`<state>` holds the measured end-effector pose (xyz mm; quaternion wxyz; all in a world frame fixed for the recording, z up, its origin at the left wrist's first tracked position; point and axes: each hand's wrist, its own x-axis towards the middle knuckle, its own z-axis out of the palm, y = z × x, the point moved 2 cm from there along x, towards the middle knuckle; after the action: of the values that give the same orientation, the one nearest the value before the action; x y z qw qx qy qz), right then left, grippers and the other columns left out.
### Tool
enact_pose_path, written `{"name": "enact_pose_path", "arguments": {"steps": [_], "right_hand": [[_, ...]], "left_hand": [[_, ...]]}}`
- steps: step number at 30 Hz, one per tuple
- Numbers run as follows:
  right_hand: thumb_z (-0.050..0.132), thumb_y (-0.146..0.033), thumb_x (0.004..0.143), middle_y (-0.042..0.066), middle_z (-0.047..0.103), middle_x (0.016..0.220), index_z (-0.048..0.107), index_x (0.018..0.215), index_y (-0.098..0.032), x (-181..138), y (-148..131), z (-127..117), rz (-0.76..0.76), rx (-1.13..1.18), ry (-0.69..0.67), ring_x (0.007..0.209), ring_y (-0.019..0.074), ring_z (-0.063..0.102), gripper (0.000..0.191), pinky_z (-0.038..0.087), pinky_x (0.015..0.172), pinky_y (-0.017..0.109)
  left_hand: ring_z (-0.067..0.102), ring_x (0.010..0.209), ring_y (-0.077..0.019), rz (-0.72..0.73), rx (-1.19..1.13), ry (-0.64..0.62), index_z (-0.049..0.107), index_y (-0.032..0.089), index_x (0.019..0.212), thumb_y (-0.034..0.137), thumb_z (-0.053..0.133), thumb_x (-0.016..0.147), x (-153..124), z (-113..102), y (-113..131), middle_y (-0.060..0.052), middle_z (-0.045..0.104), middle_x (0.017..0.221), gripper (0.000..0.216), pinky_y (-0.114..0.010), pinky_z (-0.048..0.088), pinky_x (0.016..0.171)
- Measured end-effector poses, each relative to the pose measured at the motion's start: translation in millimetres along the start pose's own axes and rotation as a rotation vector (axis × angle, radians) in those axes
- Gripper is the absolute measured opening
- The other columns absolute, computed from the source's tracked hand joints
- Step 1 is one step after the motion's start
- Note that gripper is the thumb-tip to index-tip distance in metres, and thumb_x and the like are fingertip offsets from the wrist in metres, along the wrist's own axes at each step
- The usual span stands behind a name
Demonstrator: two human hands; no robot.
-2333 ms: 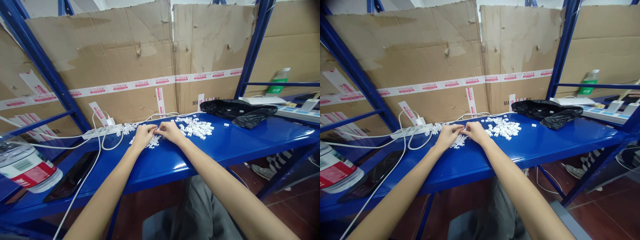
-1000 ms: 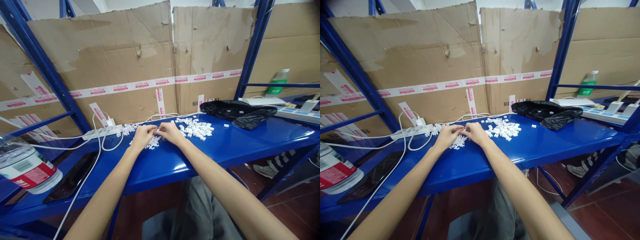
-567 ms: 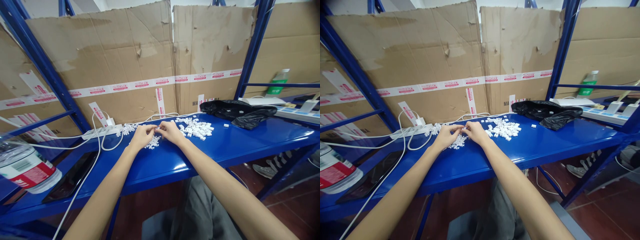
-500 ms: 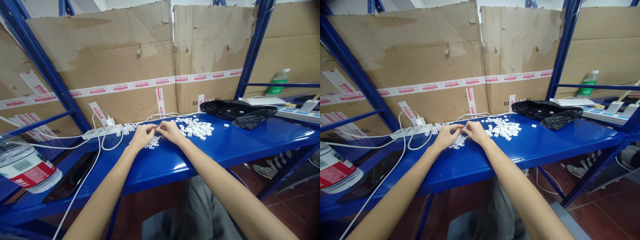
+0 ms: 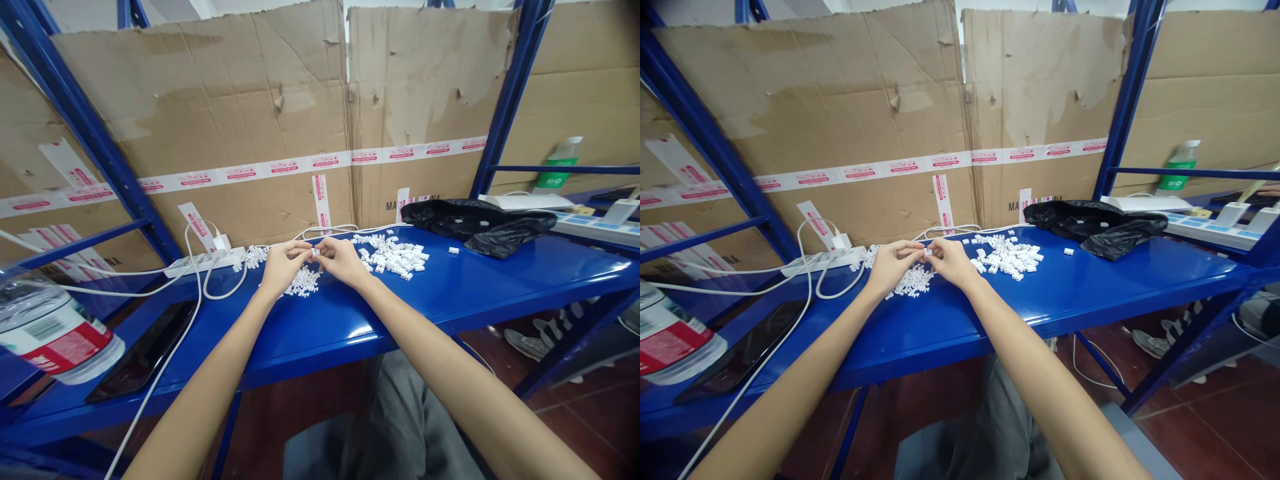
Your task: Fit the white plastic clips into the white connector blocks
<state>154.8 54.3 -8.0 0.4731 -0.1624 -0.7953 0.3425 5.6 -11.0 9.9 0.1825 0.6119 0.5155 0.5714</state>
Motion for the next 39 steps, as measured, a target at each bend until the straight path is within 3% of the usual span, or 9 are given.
{"name": "enact_pose_path", "arguments": {"steps": [9, 20, 28, 32, 39], "right_hand": [[0.065, -0.016, 0.086, 0.000, 0.070, 0.068, 0.059, 0.087, -0.019, -0.2, 2.1, -0.1, -0.042, -0.102, -0.002, 0.057, 0.0147, 0.068, 0.007, 0.052, 0.058, 0.025], [0.063, -0.014, 0.087, -0.002, 0.057, 0.064, 0.054, 0.077, -0.020, 0.7, 0.8, 0.7, -0.151, -0.261, 0.028, 0.056, 0.0122, 0.052, 0.014, 0.041, 0.058, 0.025], [0.061, -0.013, 0.088, -0.001, 0.059, 0.069, 0.057, 0.081, -0.019, 0.9, 1.5, 2.1, -0.174, -0.296, 0.009, 0.060, 0.0127, 0.051, 0.010, 0.041, 0.059, 0.024], [0.062, -0.010, 0.086, -0.001, 0.059, 0.070, 0.058, 0.081, -0.019, 1.3, 3.3, 2.4, -0.178, -0.300, -0.004, 0.060, 0.0123, 0.051, 0.011, 0.041, 0.060, 0.024], [0.063, -0.007, 0.085, -0.001, 0.060, 0.070, 0.061, 0.083, -0.018, 2.4, 6.4, 2.3, -0.166, -0.302, -0.019, 0.061, 0.0123, 0.053, 0.012, 0.042, 0.061, 0.023]], "left_hand": [[0.074, 0.069, -0.0220, -0.050, -0.038, 0.035, 0.073, 0.012, 0.087, 0.029, 0.083, 0.068, 0.1, 0.5, -0.5, -0.010, 0.079, 0.077, 0.027, -0.034, 0.059, 0.070], [0.073, 0.071, -0.0200, -0.038, 0.021, -0.024, 0.078, 0.012, 0.093, 0.035, 0.076, 0.077, -0.2, 3.4, 0.1, -0.011, 0.079, 0.083, 0.028, -0.029, 0.055, 0.063], [0.066, 0.060, -0.0160, -0.088, -0.074, 0.011, 0.076, 0.012, 0.082, 0.040, 0.091, 0.058, 2.6, 1.4, -0.9, -0.008, 0.075, 0.071, 0.040, -0.028, 0.053, 0.059], [0.064, 0.058, -0.0153, -0.111, -0.073, 0.029, 0.074, 0.013, 0.075, 0.036, 0.092, 0.055, 3.6, 1.4, -1.2, -0.005, 0.072, 0.065, 0.035, -0.027, 0.052, 0.057], [0.067, 0.061, -0.0171, -0.114, -0.026, 0.042, 0.075, 0.012, 0.078, 0.025, 0.082, 0.062, 4.6, 1.9, -6.9, -0.007, 0.075, 0.070, 0.021, -0.028, 0.054, 0.059]]}}
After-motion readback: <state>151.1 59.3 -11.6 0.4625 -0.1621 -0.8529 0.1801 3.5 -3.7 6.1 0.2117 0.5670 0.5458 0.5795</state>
